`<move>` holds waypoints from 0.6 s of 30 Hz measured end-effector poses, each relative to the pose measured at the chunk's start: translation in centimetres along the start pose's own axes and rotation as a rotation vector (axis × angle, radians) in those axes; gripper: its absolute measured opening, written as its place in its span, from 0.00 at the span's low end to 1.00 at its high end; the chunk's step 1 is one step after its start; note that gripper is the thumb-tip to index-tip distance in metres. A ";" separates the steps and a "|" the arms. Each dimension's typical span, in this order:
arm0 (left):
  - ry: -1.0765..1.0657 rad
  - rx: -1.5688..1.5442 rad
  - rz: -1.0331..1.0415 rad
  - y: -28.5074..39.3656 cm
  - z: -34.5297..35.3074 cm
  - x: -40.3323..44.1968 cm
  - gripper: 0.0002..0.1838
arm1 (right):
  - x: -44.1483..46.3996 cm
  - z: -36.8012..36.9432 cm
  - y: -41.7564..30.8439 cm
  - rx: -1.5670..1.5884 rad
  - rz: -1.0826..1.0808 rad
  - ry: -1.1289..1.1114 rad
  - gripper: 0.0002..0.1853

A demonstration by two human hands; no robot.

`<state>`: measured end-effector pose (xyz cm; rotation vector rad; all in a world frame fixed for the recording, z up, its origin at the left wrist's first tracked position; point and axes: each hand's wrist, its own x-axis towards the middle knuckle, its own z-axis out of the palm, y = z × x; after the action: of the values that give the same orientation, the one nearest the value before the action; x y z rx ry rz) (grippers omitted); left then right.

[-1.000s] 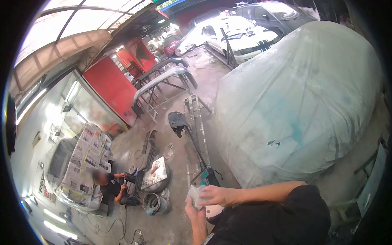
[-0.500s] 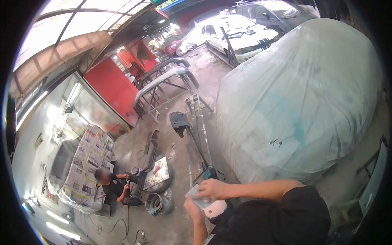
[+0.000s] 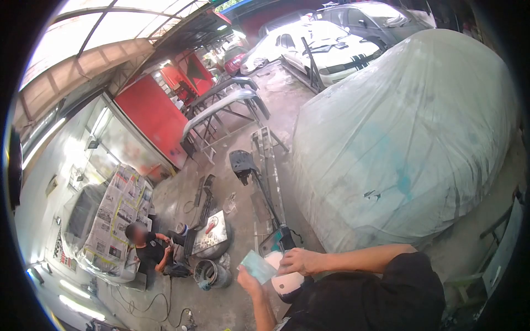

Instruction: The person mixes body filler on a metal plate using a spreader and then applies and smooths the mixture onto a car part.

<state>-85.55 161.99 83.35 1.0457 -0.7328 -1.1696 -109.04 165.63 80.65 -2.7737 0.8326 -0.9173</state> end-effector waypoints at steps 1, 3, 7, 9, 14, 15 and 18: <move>0.037 -0.031 0.030 0.9 0.4 0.0 0.24 | -0.6 -0.3 0.4 0.020 0.049 -0.104 0.35; 0.026 -0.027 0.095 2.3 0.4 0.3 0.24 | -0.5 -0.1 0.4 0.044 0.094 -0.205 0.36; -0.073 0.042 -0.028 0.1 -0.9 1.0 0.24 | 2.7 -3.6 -1.7 0.375 0.201 0.138 0.37; -0.097 -0.171 -0.297 -3.2 -2.4 0.8 0.23 | 3.6 -4.0 -2.9 0.347 -0.022 0.179 0.39; -0.151 -0.447 -0.505 -2.6 -0.8 -2.0 0.25 | 0.8 -1.7 -2.1 0.167 0.026 0.166 0.44; -0.142 -0.444 -0.508 -2.8 -1.4 -2.1 0.25 | 0.4 -1.3 -2.0 0.177 0.027 0.166 0.44; -0.177 -0.412 -0.442 -2.3 -1.3 -1.7 0.25 | -1.5 -1.7 -0.5 0.140 0.146 -0.046 0.41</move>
<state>-85.68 163.85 80.77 0.7782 -0.3724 -1.7266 -110.80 167.01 81.35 -2.5665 0.9126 -0.8491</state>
